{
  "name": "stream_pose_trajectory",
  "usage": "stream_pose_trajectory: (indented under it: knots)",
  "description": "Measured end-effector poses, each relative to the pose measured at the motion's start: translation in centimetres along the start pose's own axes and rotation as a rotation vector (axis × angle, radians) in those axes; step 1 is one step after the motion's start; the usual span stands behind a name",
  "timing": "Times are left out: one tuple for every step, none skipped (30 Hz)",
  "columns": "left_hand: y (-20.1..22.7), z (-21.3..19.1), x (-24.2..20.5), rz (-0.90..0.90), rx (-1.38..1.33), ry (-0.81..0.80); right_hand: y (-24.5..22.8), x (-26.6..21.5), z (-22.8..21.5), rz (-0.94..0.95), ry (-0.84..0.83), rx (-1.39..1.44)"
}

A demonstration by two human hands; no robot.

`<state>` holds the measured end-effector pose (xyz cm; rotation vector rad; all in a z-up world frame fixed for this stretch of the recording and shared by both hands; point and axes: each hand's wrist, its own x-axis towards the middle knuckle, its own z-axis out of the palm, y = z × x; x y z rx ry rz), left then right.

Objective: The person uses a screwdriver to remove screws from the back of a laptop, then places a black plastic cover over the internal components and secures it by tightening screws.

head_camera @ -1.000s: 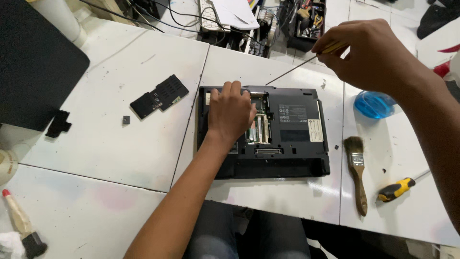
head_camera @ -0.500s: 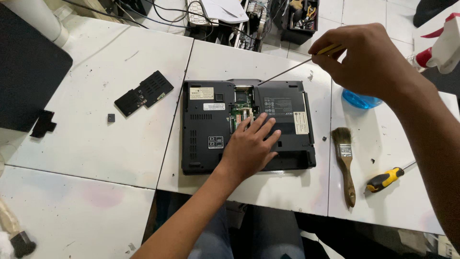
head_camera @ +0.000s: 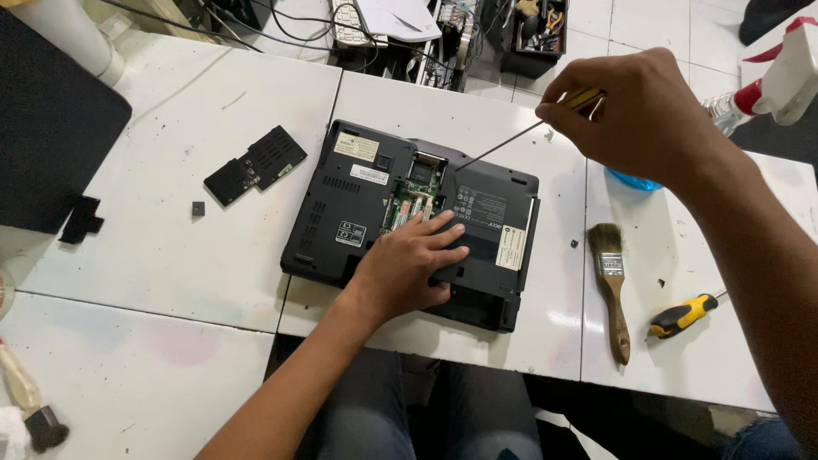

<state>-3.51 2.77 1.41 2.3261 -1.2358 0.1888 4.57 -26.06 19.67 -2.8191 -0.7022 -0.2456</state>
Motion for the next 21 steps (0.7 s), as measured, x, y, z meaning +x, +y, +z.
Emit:
stream_pose_trajectory:
  knots:
    - [0.1,-0.2,-0.1,-0.002,-0.008,0.024,-0.1,0.0,-0.1,-0.021,0.028,-0.004]
    - [0.4,-0.3,-0.2,-0.002,-0.010,0.024,-0.2,0.0,-0.3,-0.020,0.026,-0.005]
    - [0.6,-0.3,-0.3,-0.017,-0.045,0.055,-0.2,-0.1,-0.5,-0.040,0.041,-0.001]
    - [0.7,-0.3,-0.3,-0.032,-0.077,0.087,-0.3,-0.1,-0.7,-0.062,0.057,0.002]
    - [1.0,-0.5,-0.5,-0.031,-0.076,0.088,-0.5,-0.3,-0.8,-0.063,0.059,0.000]
    - [1.1,-0.7,-0.5,-0.012,-0.004,0.087,-0.6,-0.4,-1.1,-0.074,0.062,-0.011]
    - [1.2,-1.0,-0.6,0.007,0.069,0.086,-0.8,-0.5,-1.4,-0.085,0.064,-0.022]
    - [1.1,-1.7,-0.6,0.010,0.074,0.093,-1.0,-0.6,-1.6,-0.090,0.070,-0.028]
    - [1.1,-2.4,-0.7,-0.081,0.107,0.035,-1.2,-0.8,-1.8,-0.036,0.055,-0.016]
    - [1.4,-3.0,-1.2,-0.178,0.132,-0.031,-1.6,-1.2,-1.7,0.023,0.031,0.003]
    - [1.1,-3.4,-1.2,-0.181,0.130,-0.033,-1.6,-1.4,-1.7,0.022,0.027,0.005]
    - [0.8,-3.7,-1.2,-0.232,0.150,-0.127,-1.6,-1.6,-1.7,0.028,0.023,0.000]
    - [0.4,-4.1,-1.2,-0.281,0.171,-0.222,-1.5,-1.8,-1.7,0.033,0.018,-0.004]
    - [-0.3,-3.5,-1.2,-0.280,0.170,-0.221,-1.5,-2.0,-1.7,0.034,0.018,-0.006]
    - [-1.0,-3.0,-1.3,-0.143,0.280,-0.188,-1.5,-2.2,-1.7,0.032,0.032,0.005]
    - [-1.9,-2.6,-1.2,-0.007,0.395,-0.152,-1.5,-2.1,-1.8,0.026,0.050,0.017]
    - [-2.4,-2.6,-1.4,-0.008,0.400,-0.149,-1.6,-2.1,-1.9,0.021,0.055,0.016]
    - [-3.0,-2.5,-1.6,0.044,0.383,-0.156,-1.8,-2.2,-2.0,0.029,0.056,0.027]
    - [-3.5,-2.4,-1.7,0.097,0.366,-0.163,-2.0,-2.2,-2.2,0.037,0.058,0.039]
    - [-3.6,-2.4,-1.7,0.101,0.372,-0.160,-1.9,-2.3,-2.0,0.037,0.065,0.036]
    - [-3.6,-2.3,-1.7,0.119,0.375,-0.164,-1.9,-2.3,-1.9,0.049,0.059,0.047]
